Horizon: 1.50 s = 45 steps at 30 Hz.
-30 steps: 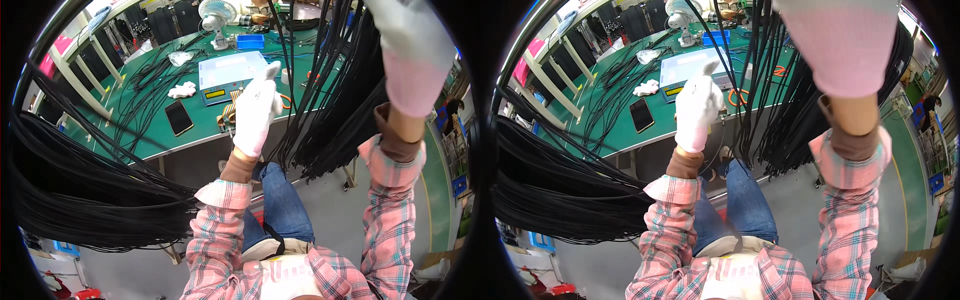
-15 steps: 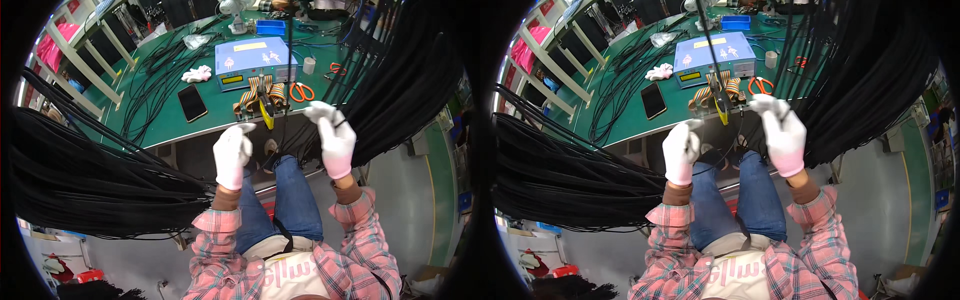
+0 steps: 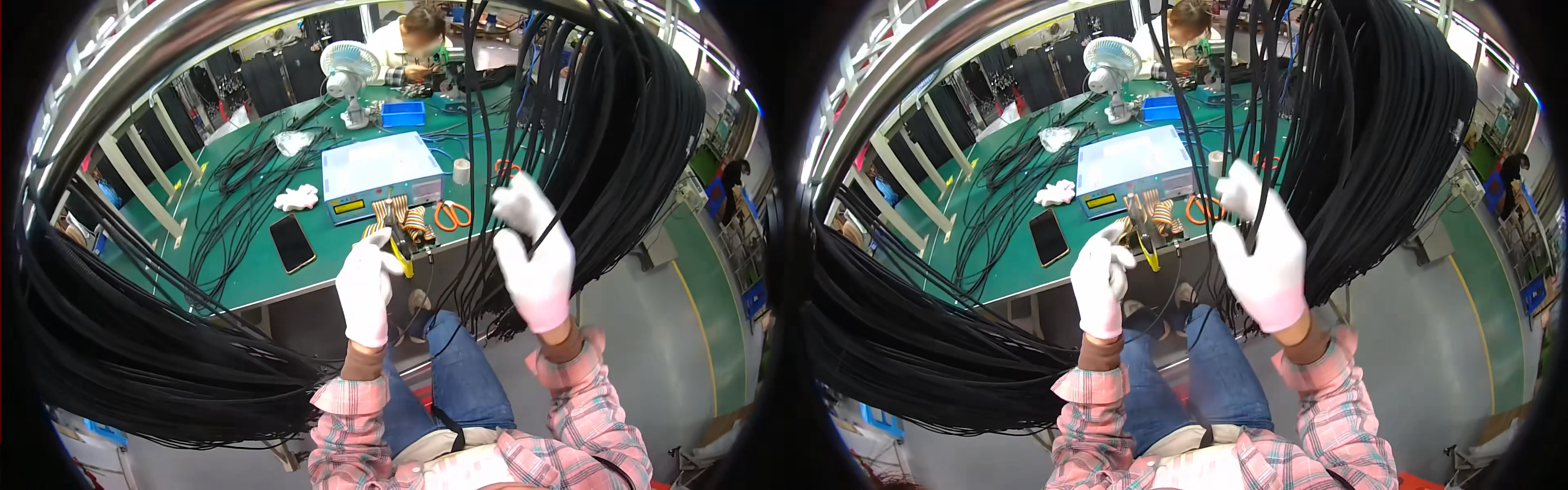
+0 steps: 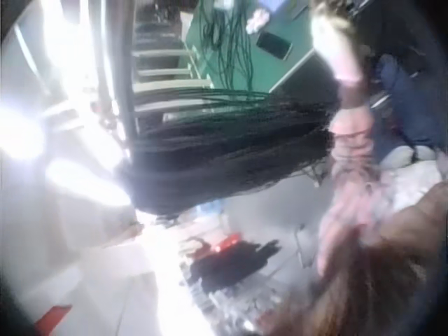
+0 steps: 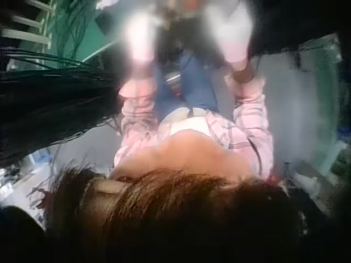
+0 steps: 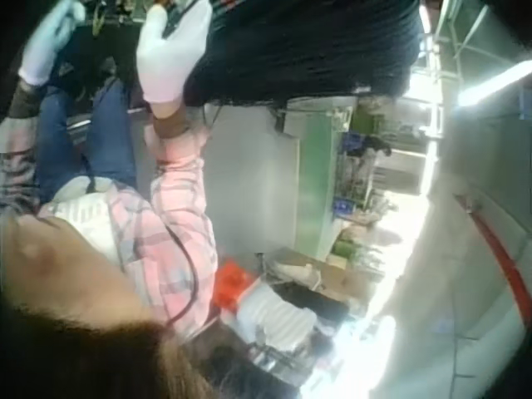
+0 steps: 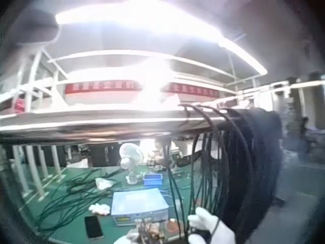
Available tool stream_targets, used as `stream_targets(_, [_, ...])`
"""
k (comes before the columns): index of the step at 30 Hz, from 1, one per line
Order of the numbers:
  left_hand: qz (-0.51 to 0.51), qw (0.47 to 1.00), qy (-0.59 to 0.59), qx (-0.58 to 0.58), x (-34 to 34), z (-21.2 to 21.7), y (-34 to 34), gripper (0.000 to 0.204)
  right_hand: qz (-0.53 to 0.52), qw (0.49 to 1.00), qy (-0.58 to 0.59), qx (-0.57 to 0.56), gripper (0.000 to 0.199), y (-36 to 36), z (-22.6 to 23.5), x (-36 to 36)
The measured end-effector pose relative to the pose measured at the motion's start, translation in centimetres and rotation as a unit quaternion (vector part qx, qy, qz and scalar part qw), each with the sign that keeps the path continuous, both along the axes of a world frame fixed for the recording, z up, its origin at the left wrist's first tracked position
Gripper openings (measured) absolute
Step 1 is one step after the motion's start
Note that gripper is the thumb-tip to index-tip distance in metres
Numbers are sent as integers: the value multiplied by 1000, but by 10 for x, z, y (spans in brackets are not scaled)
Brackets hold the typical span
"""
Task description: The person tests cables by plugging the ends of each cable into a testing device on a workbench, then hangs the tested cables onto a metal rack.
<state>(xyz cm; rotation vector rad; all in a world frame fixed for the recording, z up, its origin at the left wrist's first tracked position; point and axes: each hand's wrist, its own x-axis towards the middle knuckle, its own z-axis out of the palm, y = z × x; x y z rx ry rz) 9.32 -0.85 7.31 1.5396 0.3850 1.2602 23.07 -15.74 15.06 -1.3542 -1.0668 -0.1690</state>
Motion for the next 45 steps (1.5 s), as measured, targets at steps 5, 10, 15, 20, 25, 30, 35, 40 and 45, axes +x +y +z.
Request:
stream_targets(5, [94, 962, 16, 255, 28, 42, -1, 44, 20, 981, -115, 152, 45, 5, 101, 1])
stream_targets(10, [191, 910, 130, 343, 34, 66, -5, 39, 191, 968, -60, 150, 43, 8, 137, 1])
stream_targets(15, [178, 904, 107, 375, 37, 68, -17, 36, 222, 970, -13, 98, 43, 24, 135, 10])
stream_targets(20, [39, 963, 7, 265, 46, 52, -16, 31, 246, 967, 7, 61, 43, 40, 107, 11])
stream_targets(25, [2, 987, 135, 89, 18, -10, -19, 24, 272, 952, 63, -121, 41, 52, 6, -11])
stream_targets(30, [121, 976, 99, -149, -32, -72, 9, 25, 266, 887, 308, -220, 26, 61, -124, 9])
stream_targets(35, [-29, 911, 70, -405, -35, -93, 38, 24, 111, 912, 334, -211, 24, 74, -189, 42])
stream_targets(40, [-56, 897, 69, -434, 5, -99, 50, 24, 186, 837, 439, -270, 29, 97, -186, 61])
stream_targets(45, [-11, 906, 25, -423, 6, -114, 47, 24, 198, 843, 436, -245, 32, 100, -181, 41])
